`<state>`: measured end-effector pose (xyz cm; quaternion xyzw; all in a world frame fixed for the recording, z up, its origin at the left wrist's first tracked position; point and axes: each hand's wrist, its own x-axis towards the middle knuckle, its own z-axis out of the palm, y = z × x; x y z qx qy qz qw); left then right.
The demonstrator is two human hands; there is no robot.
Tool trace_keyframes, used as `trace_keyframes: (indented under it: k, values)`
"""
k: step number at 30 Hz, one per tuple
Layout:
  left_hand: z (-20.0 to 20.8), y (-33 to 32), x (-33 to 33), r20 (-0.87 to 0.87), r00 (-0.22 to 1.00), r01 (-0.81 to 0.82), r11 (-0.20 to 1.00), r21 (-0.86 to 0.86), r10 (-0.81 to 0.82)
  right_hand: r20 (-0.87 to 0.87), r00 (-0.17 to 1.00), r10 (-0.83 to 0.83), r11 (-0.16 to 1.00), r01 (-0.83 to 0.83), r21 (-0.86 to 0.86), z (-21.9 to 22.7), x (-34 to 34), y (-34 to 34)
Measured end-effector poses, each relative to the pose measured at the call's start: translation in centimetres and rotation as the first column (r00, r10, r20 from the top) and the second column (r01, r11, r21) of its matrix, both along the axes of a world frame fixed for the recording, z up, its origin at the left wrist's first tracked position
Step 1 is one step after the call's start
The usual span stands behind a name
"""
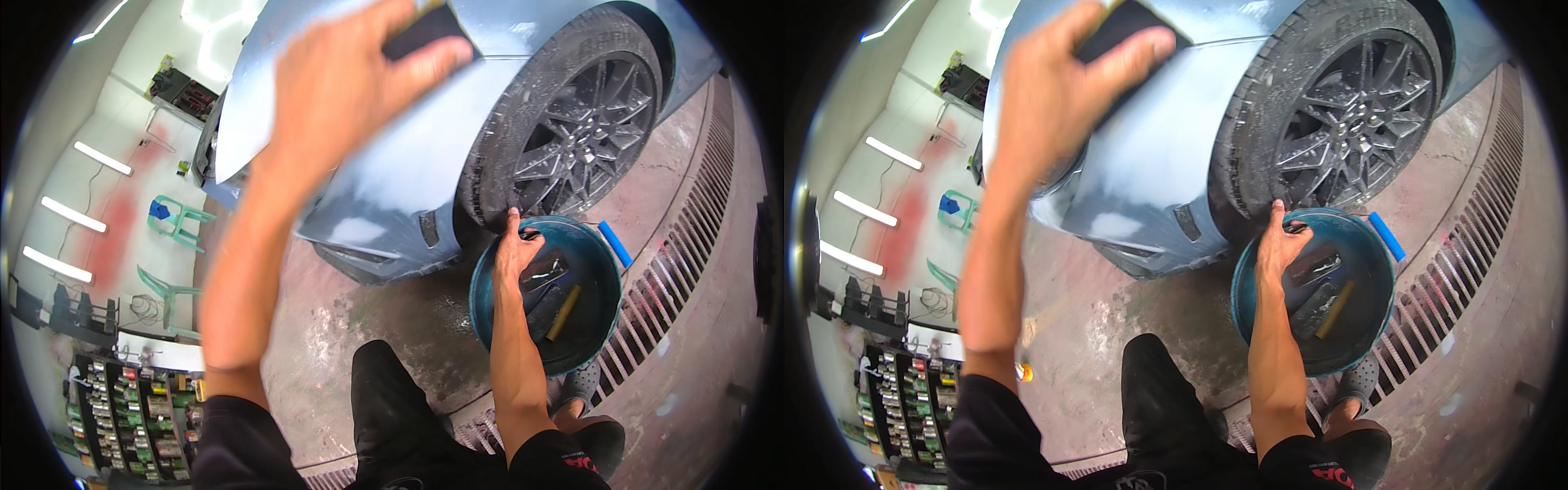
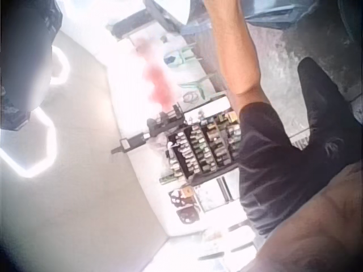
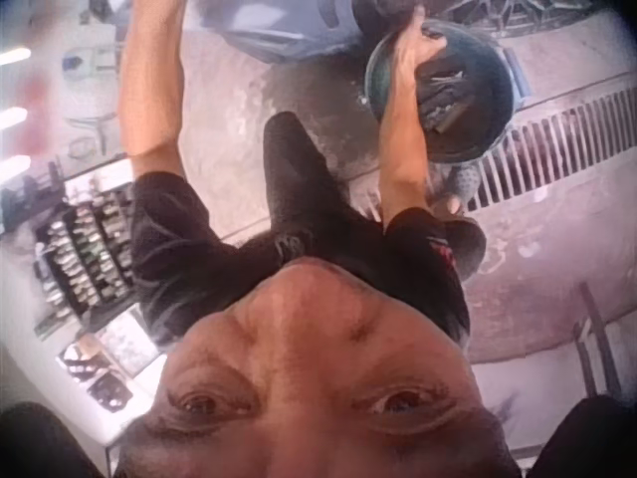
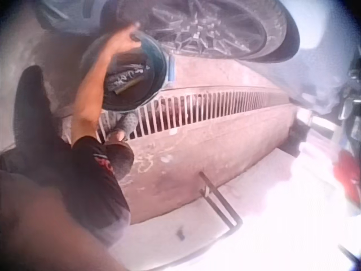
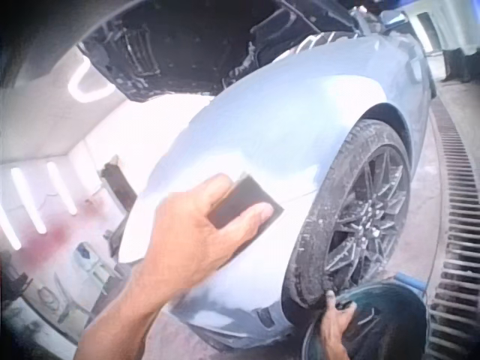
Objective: The person sands the front bumper of a silver car using a sanding block and water. They repeatedly rub the sanding block over the bumper surface, dip it into a bucket of water, and continue sanding different sections of the bumper.
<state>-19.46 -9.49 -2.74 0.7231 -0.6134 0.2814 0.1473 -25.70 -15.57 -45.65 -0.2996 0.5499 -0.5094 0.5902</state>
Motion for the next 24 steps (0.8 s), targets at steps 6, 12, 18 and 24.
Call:
trace_keyframes:
  k: [6,12,18,24]
  values:
    - [-22.7,6.6,-5.0,-0.840,0.525,0.139,0.961,0.240,0.134,0.207,0.978,0.026,0.989,-0.055,0.137,0.9,-2.8,-1.8]
    - [-40.4,-0.4,-7.3,-0.721,0.499,0.204,0.744,0.636,0.480,0.517,0.819,-0.250,0.928,0.049,0.370,-5.0,-8.8,-4.9]
    - [-49.4,-2.4,-6.3,-0.656,0.532,0.197,0.676,0.710,0.535,0.078,0.946,-0.315,0.890,0.266,0.370,-10.2,-5.7,-4.2]
    - [-49.4,-1.8,-5.8,-0.529,0.527,0.289,0.445,0.848,0.666,0.171,0.960,-0.220,0.790,0.073,0.609,-11.5,-6.3,-3.5]
